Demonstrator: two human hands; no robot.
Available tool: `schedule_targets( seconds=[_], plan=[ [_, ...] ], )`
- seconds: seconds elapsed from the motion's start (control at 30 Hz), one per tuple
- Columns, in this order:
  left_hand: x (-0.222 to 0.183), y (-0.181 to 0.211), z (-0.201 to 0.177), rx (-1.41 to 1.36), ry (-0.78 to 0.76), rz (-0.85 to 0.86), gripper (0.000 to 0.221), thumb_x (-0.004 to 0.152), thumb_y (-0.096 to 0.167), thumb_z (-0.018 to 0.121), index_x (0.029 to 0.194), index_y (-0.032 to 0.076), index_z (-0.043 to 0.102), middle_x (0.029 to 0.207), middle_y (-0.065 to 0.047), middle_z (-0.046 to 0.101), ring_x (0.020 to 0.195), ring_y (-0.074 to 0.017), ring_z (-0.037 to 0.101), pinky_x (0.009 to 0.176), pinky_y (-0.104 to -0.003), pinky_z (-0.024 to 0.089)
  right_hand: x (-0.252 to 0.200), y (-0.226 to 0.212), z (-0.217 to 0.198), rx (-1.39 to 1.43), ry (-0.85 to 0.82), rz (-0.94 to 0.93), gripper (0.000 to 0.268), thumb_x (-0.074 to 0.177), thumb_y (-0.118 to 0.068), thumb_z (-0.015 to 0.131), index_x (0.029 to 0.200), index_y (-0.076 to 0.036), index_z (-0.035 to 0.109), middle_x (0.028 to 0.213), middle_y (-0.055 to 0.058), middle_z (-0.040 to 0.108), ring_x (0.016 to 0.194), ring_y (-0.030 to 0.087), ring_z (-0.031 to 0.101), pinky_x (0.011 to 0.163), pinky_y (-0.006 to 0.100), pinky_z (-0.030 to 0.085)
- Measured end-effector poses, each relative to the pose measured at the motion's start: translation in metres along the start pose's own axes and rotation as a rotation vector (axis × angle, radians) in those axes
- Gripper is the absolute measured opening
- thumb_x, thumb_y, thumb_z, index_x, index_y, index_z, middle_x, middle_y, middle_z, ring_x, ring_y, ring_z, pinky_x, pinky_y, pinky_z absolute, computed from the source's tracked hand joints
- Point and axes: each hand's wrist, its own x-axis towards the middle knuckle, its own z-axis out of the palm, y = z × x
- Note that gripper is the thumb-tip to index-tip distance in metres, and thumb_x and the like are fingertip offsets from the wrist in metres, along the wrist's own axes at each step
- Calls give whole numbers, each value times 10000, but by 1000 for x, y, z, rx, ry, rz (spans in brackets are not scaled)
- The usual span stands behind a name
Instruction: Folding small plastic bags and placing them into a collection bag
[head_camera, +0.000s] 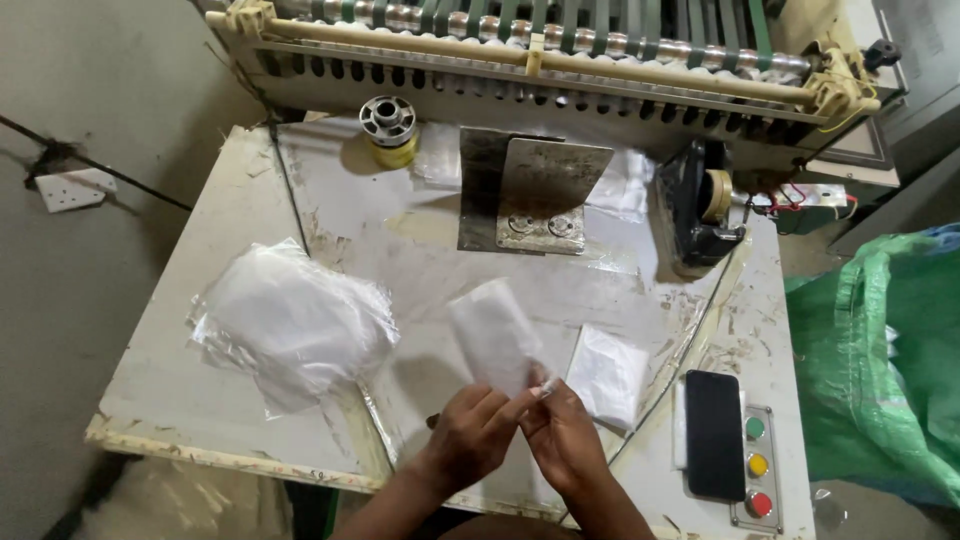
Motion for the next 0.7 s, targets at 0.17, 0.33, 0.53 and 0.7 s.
schedule_targets(
  seconds=[0.17,0.33,0.53,0.7],
  plan=[
    [10,29,-2,-492,-78,-125,383,1069,31,579,1445,14,509,1401,-246,576,1141,-443,661,981,-530,551,30,50,-16,592,-480,109,165,1029,-159,620,1004,3,641,836,111,614,729,198,590,642,301,524],
    [-6,18,-7,-180,-168,-478,479,1024,178,536,1460,-16,489,1481,-226,528,1353,-375,510,1113,-496,420,73,48,-26,149,-340,68,226,1002,-257,635,953,-51,712,871,69,726,748,158,630,675,299,508],
    [-53,0,21,420,-559,-343,770,1051,557,301,1634,71,170,1739,-115,96,1620,-261,55,1322,-437,27,77,56,-21,-155,-293,56,433,986,-520,504,967,-139,709,972,33,736,842,154,661,731,280,522],
    [-52,-3,30,482,-555,-384,933,971,702,410,1643,102,166,1742,-81,99,1618,-260,56,1318,-445,41,35,9,-43,-152,-21,68,522,954,-422,546,1427,-239,668,1051,123,807,735,229,771,677,333,654]
  ],
)
